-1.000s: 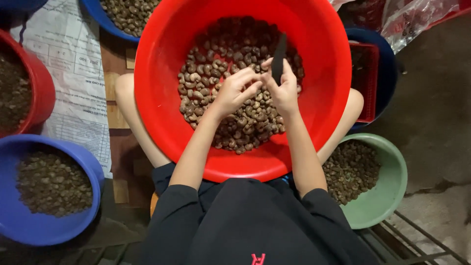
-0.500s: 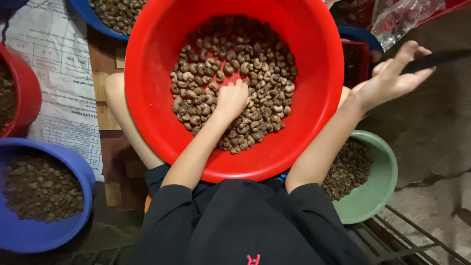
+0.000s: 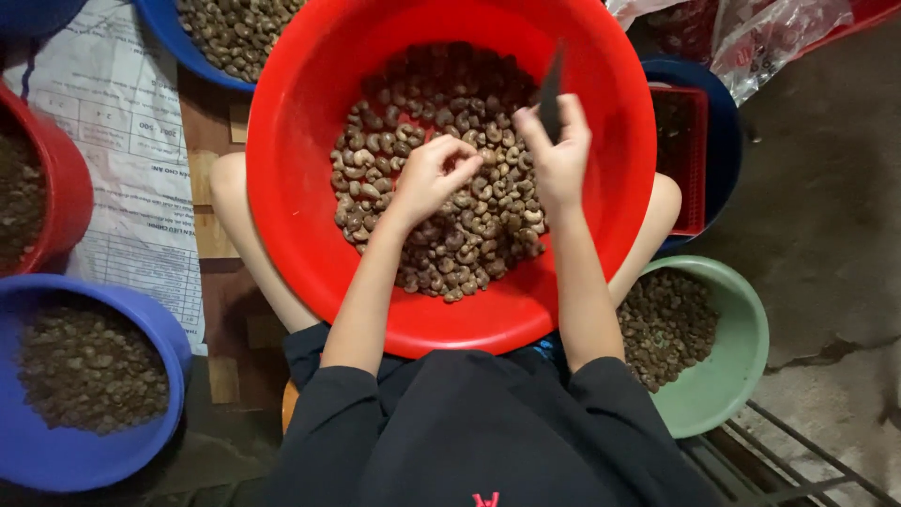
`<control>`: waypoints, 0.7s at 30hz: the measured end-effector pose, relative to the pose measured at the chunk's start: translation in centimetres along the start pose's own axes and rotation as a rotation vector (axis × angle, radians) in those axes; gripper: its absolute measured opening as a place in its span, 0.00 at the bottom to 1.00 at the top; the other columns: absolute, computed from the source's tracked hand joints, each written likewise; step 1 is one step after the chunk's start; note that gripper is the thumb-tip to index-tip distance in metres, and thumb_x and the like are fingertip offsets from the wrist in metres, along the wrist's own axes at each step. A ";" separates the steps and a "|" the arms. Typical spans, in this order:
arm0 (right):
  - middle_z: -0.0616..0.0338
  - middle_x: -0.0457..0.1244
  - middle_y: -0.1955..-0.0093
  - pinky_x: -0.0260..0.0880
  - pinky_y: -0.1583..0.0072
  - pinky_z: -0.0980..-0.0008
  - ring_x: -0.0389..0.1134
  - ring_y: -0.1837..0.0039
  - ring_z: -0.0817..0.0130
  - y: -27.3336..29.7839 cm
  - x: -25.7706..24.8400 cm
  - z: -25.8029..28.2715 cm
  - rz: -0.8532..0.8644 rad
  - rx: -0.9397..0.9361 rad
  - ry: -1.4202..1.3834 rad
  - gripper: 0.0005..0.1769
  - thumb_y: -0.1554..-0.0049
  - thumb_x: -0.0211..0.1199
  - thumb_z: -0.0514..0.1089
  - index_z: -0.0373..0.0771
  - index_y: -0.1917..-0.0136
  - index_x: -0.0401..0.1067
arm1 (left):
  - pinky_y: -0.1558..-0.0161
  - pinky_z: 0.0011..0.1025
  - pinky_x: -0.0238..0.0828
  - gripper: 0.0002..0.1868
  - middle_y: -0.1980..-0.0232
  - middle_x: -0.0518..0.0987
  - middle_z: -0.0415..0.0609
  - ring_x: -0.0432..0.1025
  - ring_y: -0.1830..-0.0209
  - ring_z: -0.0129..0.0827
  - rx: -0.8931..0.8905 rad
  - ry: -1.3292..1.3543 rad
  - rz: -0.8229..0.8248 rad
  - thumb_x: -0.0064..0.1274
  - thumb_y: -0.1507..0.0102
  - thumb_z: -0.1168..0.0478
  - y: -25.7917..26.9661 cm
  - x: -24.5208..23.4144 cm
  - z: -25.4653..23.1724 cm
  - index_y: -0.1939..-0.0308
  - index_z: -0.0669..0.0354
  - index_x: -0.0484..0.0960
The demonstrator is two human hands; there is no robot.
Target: A person uses a small knife to manually peel the outer skin or shell from individual cashews over a large bowl.
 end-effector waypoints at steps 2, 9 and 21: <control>0.68 0.65 0.59 0.63 0.59 0.82 0.63 0.56 0.85 1.1 2.1 -1.6 0.097 0.117 -0.144 0.06 0.39 0.70 0.40 0.45 0.50 0.74 | 0.67 0.30 0.74 0.05 0.68 0.78 0.44 0.77 0.70 0.35 0.214 0.326 -0.136 0.60 0.34 0.59 0.6 -2.7 -2.4 0.56 0.52 0.86; 0.55 0.67 0.60 0.62 0.68 0.84 0.74 0.60 0.70 2.5 4.1 -6.5 0.257 0.397 -0.487 0.06 0.36 0.65 0.41 0.36 0.50 0.74 | 0.69 0.21 0.72 0.07 0.65 0.83 0.41 0.78 0.69 0.27 0.168 0.465 -0.261 0.66 0.37 0.62 1.1 -2.7 -2.1 0.55 0.51 0.87; 0.50 0.66 0.53 0.71 0.53 0.73 0.68 0.50 0.74 1.7 4.0 -0.8 0.202 -0.041 -0.228 0.05 0.39 0.68 0.31 0.31 0.48 0.75 | 0.70 0.22 0.80 0.11 0.56 0.85 0.51 0.81 0.62 0.30 -0.048 1.020 -0.290 0.58 0.30 0.63 0.3 2.4 1.6 0.45 0.60 0.85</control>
Point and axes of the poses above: each hand's wrist, its own y-axis away from the middle knuckle, its own x-axis out of the palm, z = x × y, the point moved 6 cm from there along -y, towards the middle knuckle
